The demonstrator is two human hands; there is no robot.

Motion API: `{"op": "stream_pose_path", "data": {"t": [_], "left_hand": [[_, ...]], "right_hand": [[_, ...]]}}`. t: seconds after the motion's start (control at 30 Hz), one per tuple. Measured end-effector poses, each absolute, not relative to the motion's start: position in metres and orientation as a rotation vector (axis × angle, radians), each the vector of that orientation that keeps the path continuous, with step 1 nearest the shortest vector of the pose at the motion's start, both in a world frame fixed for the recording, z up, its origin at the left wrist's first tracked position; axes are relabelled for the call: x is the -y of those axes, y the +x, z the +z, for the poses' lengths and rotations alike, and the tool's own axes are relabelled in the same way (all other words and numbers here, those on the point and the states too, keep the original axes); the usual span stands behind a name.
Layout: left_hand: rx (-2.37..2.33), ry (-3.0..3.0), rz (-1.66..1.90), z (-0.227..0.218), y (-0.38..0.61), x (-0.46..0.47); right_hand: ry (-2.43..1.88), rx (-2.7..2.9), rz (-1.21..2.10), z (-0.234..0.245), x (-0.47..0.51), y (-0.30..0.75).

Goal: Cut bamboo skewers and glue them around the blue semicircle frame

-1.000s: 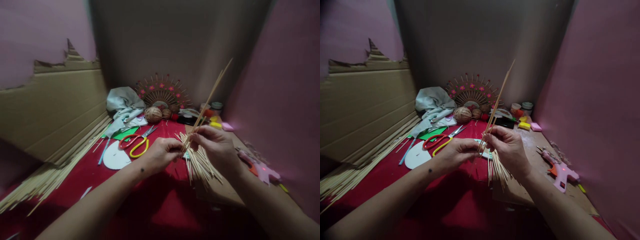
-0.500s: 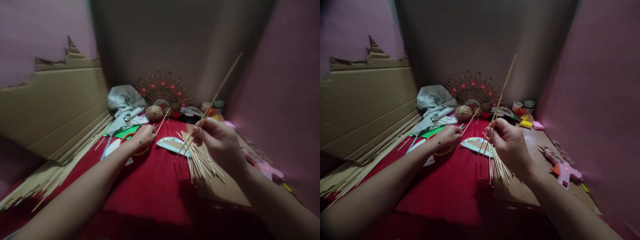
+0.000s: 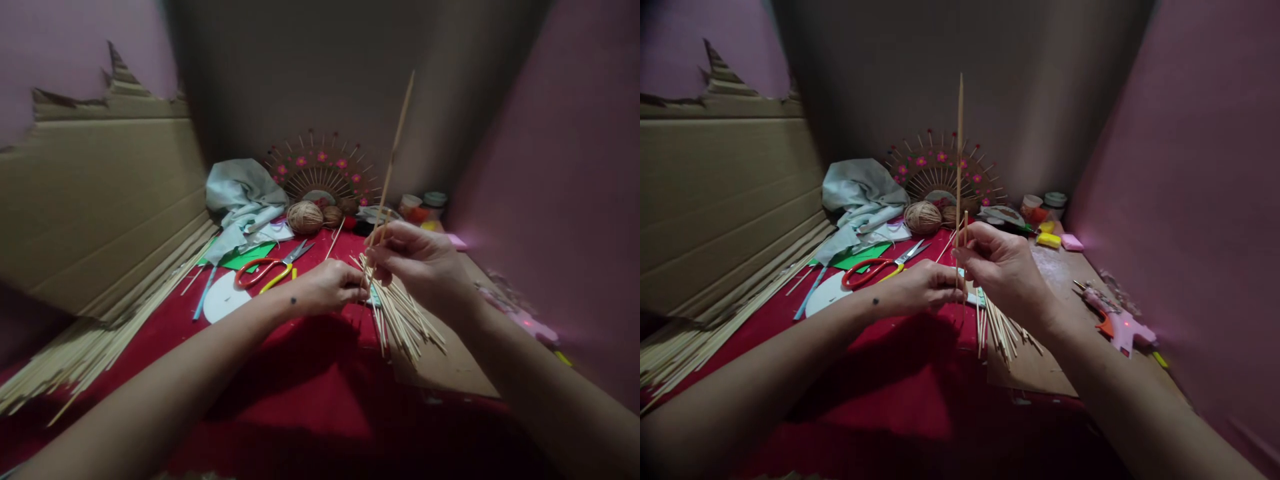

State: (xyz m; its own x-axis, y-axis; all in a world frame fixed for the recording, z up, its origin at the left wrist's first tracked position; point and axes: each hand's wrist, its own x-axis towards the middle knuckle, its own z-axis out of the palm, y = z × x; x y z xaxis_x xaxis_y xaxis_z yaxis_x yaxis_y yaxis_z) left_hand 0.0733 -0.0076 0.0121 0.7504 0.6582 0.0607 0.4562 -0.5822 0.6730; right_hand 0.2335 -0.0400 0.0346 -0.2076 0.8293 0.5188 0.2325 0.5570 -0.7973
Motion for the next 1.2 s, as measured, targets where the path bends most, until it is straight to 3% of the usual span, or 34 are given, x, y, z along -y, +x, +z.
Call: {"op": "stream_pose_path", "data": {"t": [1.2], "left_hand": [[-0.598,2.47,0.597,-0.007,0.068,0.02]], "right_hand": [[-0.827,1.736,0.709,0.029,0.042,0.23]]}}
